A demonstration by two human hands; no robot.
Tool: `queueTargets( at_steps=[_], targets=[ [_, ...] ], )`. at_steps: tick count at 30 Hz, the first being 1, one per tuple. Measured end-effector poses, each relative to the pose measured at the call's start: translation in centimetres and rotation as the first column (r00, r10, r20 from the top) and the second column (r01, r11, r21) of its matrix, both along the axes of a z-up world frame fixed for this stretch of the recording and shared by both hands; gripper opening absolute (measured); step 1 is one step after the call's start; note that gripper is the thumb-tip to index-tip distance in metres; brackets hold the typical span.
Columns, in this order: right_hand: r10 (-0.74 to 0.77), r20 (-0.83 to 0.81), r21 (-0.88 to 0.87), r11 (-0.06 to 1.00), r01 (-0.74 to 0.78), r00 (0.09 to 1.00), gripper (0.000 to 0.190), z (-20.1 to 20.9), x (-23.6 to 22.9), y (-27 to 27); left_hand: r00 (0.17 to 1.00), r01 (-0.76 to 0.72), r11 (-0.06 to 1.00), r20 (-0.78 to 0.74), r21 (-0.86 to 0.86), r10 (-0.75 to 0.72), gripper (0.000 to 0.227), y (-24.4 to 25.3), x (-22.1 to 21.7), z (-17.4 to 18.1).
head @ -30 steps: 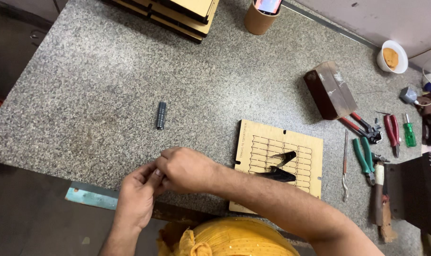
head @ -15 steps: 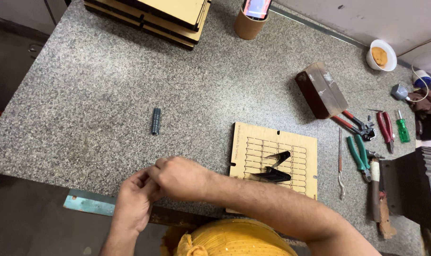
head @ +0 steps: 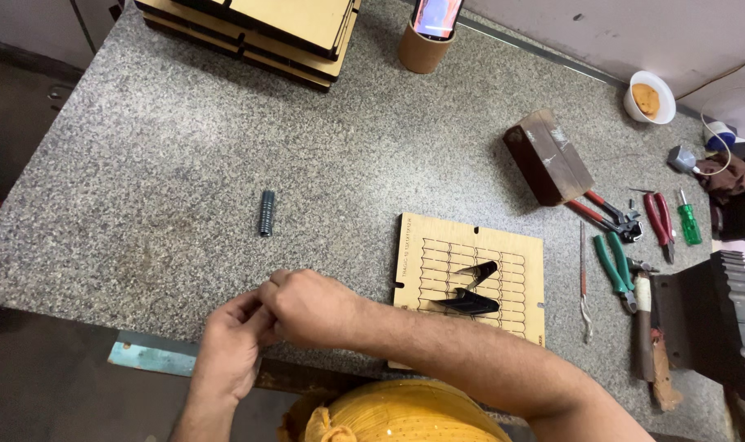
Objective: The person arranges small black metal pieces on a wooden template, then uses a black marker to draw lines on the pieces. The person handles the pieces one at a time, placing them in template slots and marking them before moving to the next piece.
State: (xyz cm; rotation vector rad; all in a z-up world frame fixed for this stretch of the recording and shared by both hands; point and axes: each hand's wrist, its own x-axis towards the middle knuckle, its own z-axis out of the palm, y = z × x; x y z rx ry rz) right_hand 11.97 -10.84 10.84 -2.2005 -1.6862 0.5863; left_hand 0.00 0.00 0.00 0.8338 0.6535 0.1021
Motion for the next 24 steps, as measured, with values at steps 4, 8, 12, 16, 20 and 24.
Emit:
queueTargets(
  at_steps=[4, 8, 12, 16, 20, 24],
  targets=[
    [-0.011, -0.005, 0.020, 1.000, 0.011, 1.000, 0.034, -0.3, 0.4, 0.2, 1.000, 0.011, 1.000, -0.029, 0.023, -0.010, 0.029, 0.5, 0.2, -0.3],
    [-0.011, -0.033, 0.073, 0.997, 0.013, 0.999, 0.043, 0.0, 1.0, 0.6, 1.000, 0.007, 1.000, 0.001, -0.016, -0.007, 0.030, 1.2, -0.1, -0.5],
    [0.008, 0.006, 0.130, 0.992, -0.009, 1.000, 0.040, 0.6, 1.9, 1.8, 0.995, 0.038, 0.999, 0.094, 0.012, -0.039, 0.030, 2.2, -0.1, 0.2],
    [0.034, -0.106, 0.147, 0.989, -0.019, 0.994, 0.048, 0.8, 3.0, 3.4, 0.989, 0.051, 0.998, 0.136, 0.044, -0.057, 0.033, 3.5, 0.3, 1.7],
    [0.005, -0.127, 0.172, 0.985, 0.017, 0.992, 0.037, 1.1, 4.8, 5.2, 1.000, -0.004, 1.000, -0.011, 0.001, 0.004, 0.036, 5.3, 0.0, 2.8],
    [-0.049, -0.024, 0.189, 0.981, 0.053, 0.999, 0.036, 2.1, 8.7, 8.0, 0.966, -0.255, 0.925, 0.121, 0.282, 0.229, 0.031, 7.0, -0.2, 2.1]
  ],
)
